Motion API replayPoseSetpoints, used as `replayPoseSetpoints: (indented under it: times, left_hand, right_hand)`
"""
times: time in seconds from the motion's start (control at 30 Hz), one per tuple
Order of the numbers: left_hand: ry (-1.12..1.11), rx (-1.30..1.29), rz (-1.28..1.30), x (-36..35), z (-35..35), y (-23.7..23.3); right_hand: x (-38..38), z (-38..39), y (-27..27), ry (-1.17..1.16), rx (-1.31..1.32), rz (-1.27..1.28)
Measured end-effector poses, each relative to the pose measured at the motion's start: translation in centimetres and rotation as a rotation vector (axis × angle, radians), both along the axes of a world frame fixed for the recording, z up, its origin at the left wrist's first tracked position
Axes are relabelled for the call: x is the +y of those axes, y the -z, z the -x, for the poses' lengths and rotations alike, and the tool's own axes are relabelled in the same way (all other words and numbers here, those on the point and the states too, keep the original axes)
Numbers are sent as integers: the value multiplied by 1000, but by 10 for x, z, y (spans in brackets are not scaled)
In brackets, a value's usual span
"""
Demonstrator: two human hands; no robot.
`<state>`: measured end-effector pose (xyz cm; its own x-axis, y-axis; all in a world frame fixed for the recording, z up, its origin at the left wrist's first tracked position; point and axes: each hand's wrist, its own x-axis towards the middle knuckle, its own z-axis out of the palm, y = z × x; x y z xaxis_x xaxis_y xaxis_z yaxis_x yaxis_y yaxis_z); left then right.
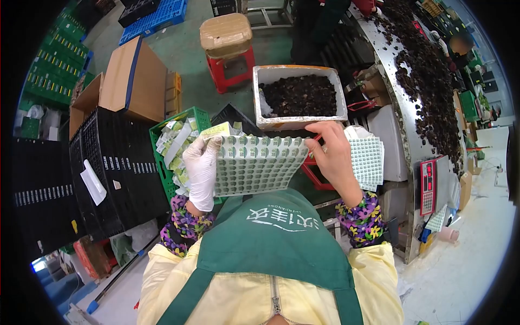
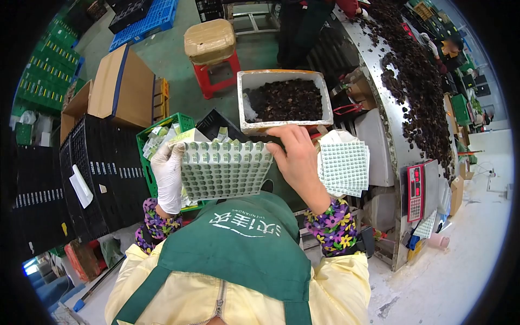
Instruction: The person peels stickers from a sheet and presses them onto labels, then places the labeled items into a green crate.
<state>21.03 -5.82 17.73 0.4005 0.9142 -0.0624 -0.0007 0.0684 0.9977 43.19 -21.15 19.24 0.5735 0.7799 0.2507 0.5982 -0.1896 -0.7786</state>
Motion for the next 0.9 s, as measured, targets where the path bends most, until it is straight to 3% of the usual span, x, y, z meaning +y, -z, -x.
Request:
replayPoseSetpoints:
  times: [0.07,0.23,0.33,0.4,0.43,0.47,0.57,0.73,0.8,0.87,0.9]
  left_hand:
    - [29,32,-83,0,-1,-2]
    - [34,66,-114,0,-4,-2]
    - [-7,81,13,3,-4,-3]
    - [79,118,29,7,0,1]
    - [102,94,25,1,0,5]
    - [205,142,-163,-1,-1,5]
    - [401,113,-288,-11,-6,-1]
    - [600,117,-366,-21,-13,-17]
    - [630,61,-456,-21,-11,-11]
    - [798,177,-378,-22,-7,-7]
    - [747,163,-367,-29,-5,0]
  right_hand:
    - [8,-7,-11,-234,-447,-105]
    - [9,-9,-11,-406,-587,-3]
    - [7,-8,-4,-414,-653,-202]
    - [7,-1,-2,-172,-51,-249]
    - [7,4,-16,-32,521,-115]
    - [14,-5,-14,-97,631,-145]
    - [34,13,-22,-295,1017,-71]
    - [63,37,-38,-451,971,33]
    - [77,30,-41,-316,899,-32]
    - [91,11,-47,-214,1039,-146]
    - [96,3,-44,-209,1092,-190]
